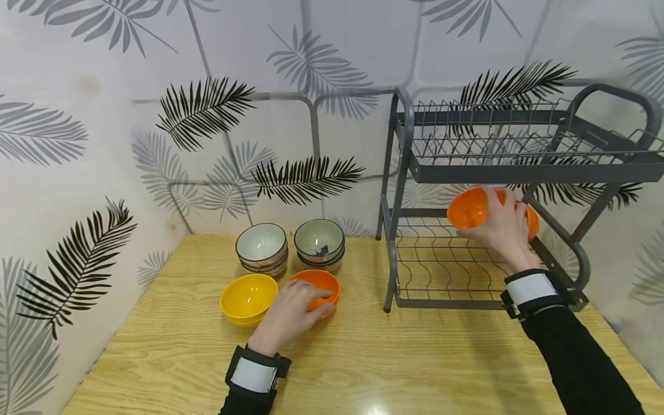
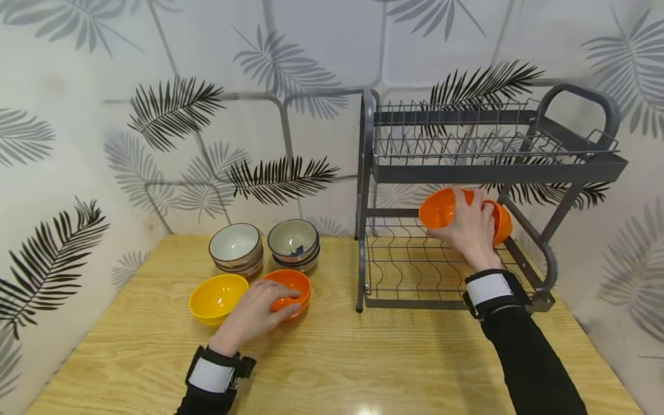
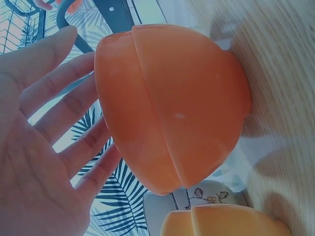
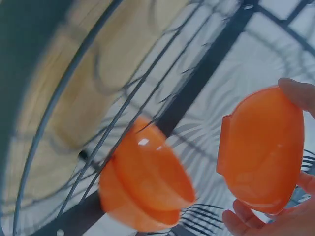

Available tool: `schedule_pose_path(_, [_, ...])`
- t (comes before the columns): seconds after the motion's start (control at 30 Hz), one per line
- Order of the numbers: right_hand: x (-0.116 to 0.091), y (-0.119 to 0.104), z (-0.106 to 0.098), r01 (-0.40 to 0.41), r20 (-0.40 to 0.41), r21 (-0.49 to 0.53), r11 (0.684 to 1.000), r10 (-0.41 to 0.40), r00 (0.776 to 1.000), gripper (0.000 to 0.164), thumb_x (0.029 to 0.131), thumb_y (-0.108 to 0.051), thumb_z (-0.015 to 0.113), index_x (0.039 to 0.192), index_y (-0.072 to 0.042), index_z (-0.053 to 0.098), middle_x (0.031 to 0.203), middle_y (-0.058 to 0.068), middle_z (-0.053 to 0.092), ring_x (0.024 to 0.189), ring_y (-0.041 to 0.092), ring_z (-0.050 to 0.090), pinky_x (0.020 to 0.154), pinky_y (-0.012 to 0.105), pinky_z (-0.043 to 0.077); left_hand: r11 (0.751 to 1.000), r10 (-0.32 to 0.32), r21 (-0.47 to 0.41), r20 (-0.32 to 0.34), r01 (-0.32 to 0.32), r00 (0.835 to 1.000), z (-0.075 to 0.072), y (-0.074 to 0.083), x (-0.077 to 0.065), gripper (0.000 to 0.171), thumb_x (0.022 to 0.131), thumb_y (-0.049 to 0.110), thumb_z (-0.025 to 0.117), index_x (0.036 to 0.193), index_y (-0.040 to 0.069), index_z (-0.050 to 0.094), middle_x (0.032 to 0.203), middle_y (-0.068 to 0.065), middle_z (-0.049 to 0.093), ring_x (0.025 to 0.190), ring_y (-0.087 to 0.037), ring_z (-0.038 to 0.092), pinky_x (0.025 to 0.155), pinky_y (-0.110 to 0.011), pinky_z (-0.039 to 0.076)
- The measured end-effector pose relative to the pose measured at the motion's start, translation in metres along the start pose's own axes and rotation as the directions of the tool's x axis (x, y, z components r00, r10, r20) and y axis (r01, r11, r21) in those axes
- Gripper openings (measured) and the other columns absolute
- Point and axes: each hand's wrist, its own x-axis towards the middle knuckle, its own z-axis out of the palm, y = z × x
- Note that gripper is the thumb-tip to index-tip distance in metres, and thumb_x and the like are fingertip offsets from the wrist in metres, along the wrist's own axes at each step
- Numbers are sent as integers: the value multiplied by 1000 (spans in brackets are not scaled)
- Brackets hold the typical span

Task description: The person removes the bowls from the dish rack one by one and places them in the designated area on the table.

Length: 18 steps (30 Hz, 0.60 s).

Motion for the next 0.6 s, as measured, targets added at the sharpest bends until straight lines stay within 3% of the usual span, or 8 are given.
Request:
schedule_pose_path(0.3, [-41, -27, -3, 12, -40, 215, 977, -3, 999, 98, 75, -29, 86, 153, -5, 32, 151, 34, 25, 131, 58, 26, 92, 78, 36, 1000, 4, 6, 4, -4, 1000, 0, 1, 1, 28, 91, 30, 75, 113, 13, 77, 112, -1, 78, 112, -27, 67, 113, -51, 43])
schedule_pose_path(0.6, [-87, -60, 6, 80, -94, 404, 911, -46, 995, 94, 73, -21, 88, 152, -11, 38, 152, 28, 29, 133, 50, 33, 99, 76, 40, 1000, 27, 11, -11, -26, 1000, -1, 2, 1, 27, 91, 28, 75, 113, 13, 77, 111, -1, 78, 110, -26, 67, 111, -49, 45])
